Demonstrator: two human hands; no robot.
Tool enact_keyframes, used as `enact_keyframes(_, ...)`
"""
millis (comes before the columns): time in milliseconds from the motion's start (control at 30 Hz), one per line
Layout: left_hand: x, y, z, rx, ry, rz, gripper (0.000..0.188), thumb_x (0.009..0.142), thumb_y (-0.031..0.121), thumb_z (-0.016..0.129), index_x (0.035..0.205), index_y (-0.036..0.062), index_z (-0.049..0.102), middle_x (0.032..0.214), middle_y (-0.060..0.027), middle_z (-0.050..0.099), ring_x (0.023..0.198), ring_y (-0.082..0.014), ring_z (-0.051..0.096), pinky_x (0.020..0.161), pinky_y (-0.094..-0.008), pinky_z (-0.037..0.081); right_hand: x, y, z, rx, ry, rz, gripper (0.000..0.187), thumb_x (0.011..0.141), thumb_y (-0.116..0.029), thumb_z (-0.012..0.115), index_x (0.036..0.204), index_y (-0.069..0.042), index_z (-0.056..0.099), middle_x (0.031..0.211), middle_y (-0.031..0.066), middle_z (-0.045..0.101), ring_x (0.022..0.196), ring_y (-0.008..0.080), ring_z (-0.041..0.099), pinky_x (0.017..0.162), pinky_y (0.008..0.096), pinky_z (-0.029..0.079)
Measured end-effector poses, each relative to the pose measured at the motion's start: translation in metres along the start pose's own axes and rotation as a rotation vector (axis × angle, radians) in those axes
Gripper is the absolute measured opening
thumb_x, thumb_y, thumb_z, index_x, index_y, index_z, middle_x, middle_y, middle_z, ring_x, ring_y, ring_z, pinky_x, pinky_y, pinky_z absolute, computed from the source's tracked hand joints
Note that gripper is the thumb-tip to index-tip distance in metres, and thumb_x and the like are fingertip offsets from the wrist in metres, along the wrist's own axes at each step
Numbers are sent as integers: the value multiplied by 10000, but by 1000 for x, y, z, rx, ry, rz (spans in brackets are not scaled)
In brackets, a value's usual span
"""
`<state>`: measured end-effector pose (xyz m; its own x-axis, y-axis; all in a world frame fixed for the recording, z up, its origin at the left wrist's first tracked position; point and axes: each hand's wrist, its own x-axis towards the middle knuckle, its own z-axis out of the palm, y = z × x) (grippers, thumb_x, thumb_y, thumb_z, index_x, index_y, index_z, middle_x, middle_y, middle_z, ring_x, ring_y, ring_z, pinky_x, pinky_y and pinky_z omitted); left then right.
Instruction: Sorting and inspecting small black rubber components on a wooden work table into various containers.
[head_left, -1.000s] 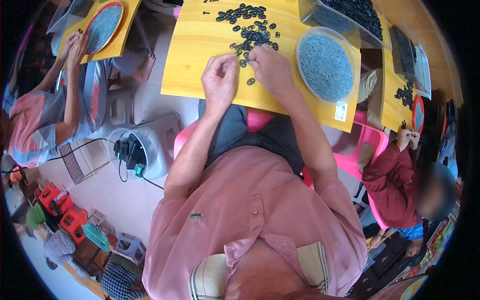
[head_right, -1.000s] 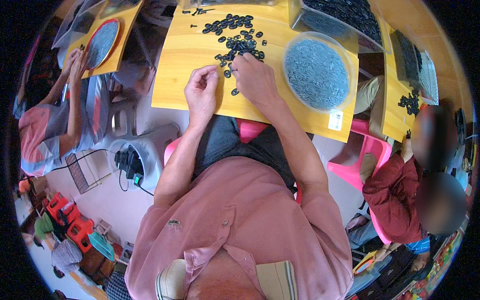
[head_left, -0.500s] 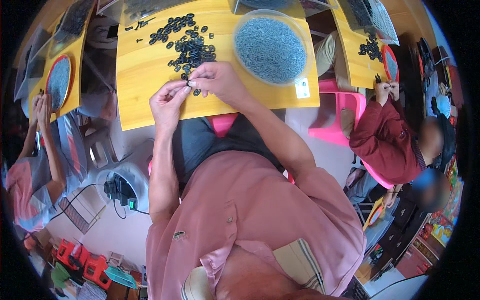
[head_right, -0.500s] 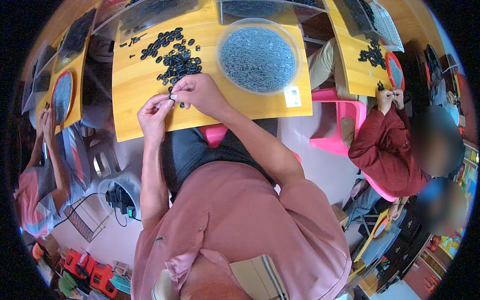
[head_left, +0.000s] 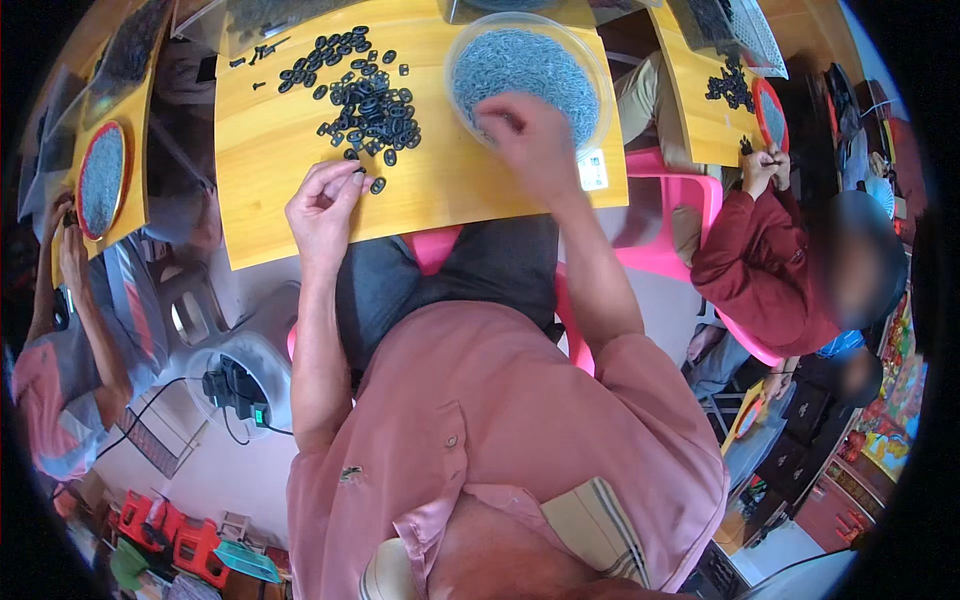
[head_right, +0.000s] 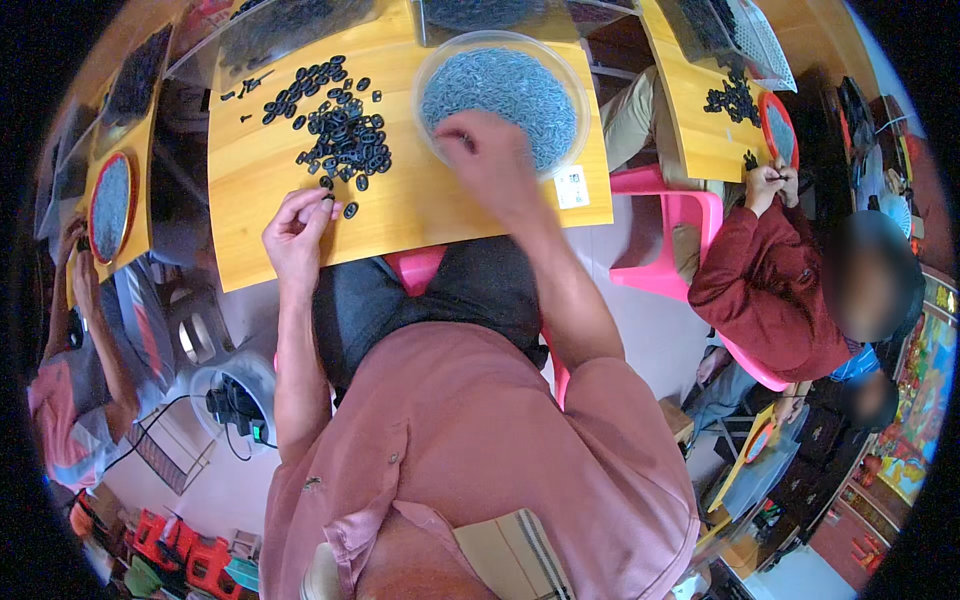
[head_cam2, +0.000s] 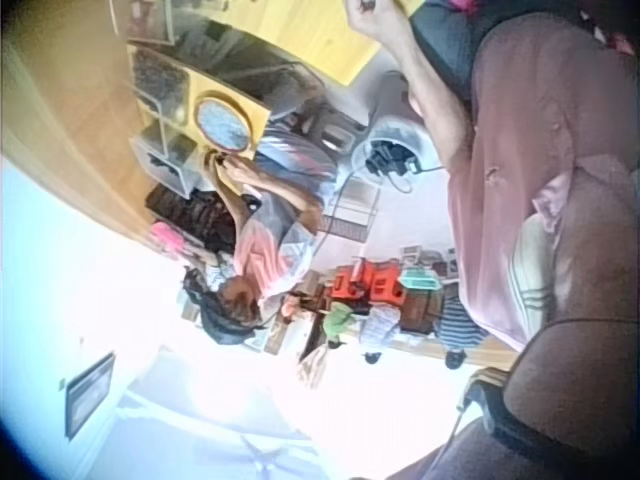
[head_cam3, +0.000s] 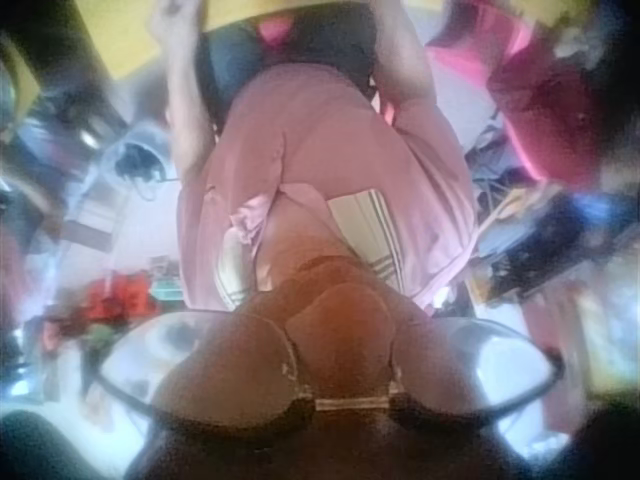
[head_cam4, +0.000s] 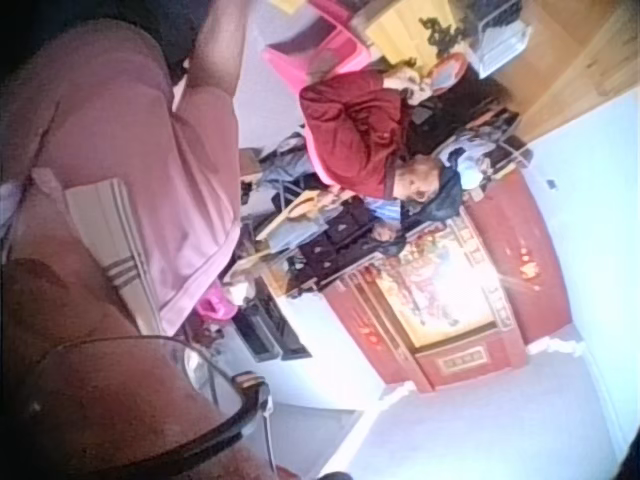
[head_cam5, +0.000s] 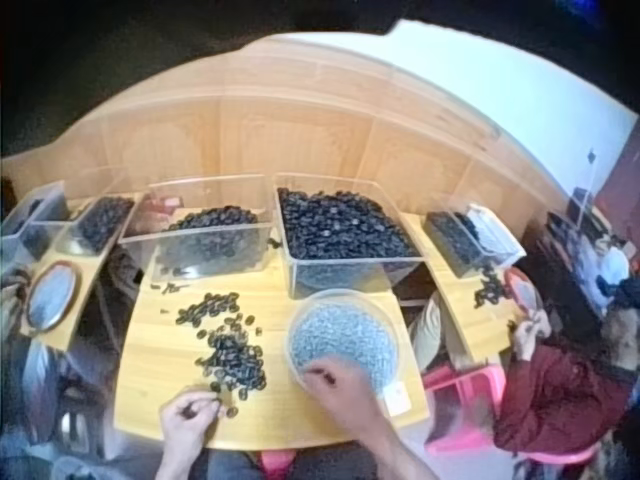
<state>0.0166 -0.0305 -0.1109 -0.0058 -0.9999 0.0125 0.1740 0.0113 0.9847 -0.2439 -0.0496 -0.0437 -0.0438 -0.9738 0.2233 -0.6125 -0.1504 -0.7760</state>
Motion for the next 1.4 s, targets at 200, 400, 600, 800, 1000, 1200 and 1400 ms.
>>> enact_keyframes(200, 2, -4, 2, -12, -16, 15, 164, 869, -94, 622, 1013, -38, 675, 1021, -88, 625, 877, -179, 684, 804, -264, 550, 13, 39, -36, -308, -19, -51, 179, 786, -57, 692, 964, -68, 703, 879, 106, 673, 758, 229, 647, 681, 326, 512)
enact_keyframes(400, 3, -5, 2, -11, -10, 16, 161, 866, -93, 627, 1010, -40, 675, 1023, -91, 622, 880, -181, 684, 809, -266, 551, 21, 40, -20, -339, -119, -17, 182, 778, -98, 684, 959, -93, 697, 840, 123, 642, 829, 311, 639, 730, 418, 500)
enact_keyframes(600, 3, -2, 3, 6, -2, 3, 157, 861, -98, 633, 1002, -45, 674, 1018, -91, 622, 880, -180, 684, 809, -265, 551, 20, 41, -18, -361, -134, -9, 166, 780, -116, 689, 944, -93, 700, 851, 124, 640, 823, 314, 640, 722, 416, 499)
enact_keyframes(800, 3, -3, 2, -4, -1, 3, 157, 861, -98, 632, 999, -38, 677, 1015, -86, 624, 875, -175, 683, 809, -265, 551, 20, 47, -19, -251, -98, 10, 128, 791, -117, 698, 905, -56, 705, 835, 110, 657, 756, 259, 633, 695, 357, 493)
enact_keyframes(1000, 4, -3, 2, 1, -12, -2, 158, 866, -93, 630, 1004, -33, 677, 1010, -83, 632, 874, -169, 683, 817, -261, 546, 19, 45, -24, -114, -47, 115, 148, 790, -117, 722, 908, -30, 711, 761, 61, 677, 678, 123, 604, 639, 277, 482)
enact_keyframes(1200, 3, -3, 3, -8, -4, -13, 156, 867, -92, 630, 1003, -34, 677, 1008, -84, 634, 877, -164, 681, 813, -259, 543, 23, 33, -23, -201, -103, 74, 140, 771, -154, 708, 861, -47, 713, 829, 123, 687, 761, 272, 659, 696, 371, 510)
enact_keyframes(1400, 2, -3, 4, -8, 10, -6, 160, 862, -100, 628, 997, -31, 679, 1002, -81, 633, 869, -165, 682, 801, -258, 545, 27, 40, -9, -360, -98, 22, 123, 788, -157, 670, 857, -67, 717, 880, 116, 676, 848, 306, 646, 752, 407, 501)
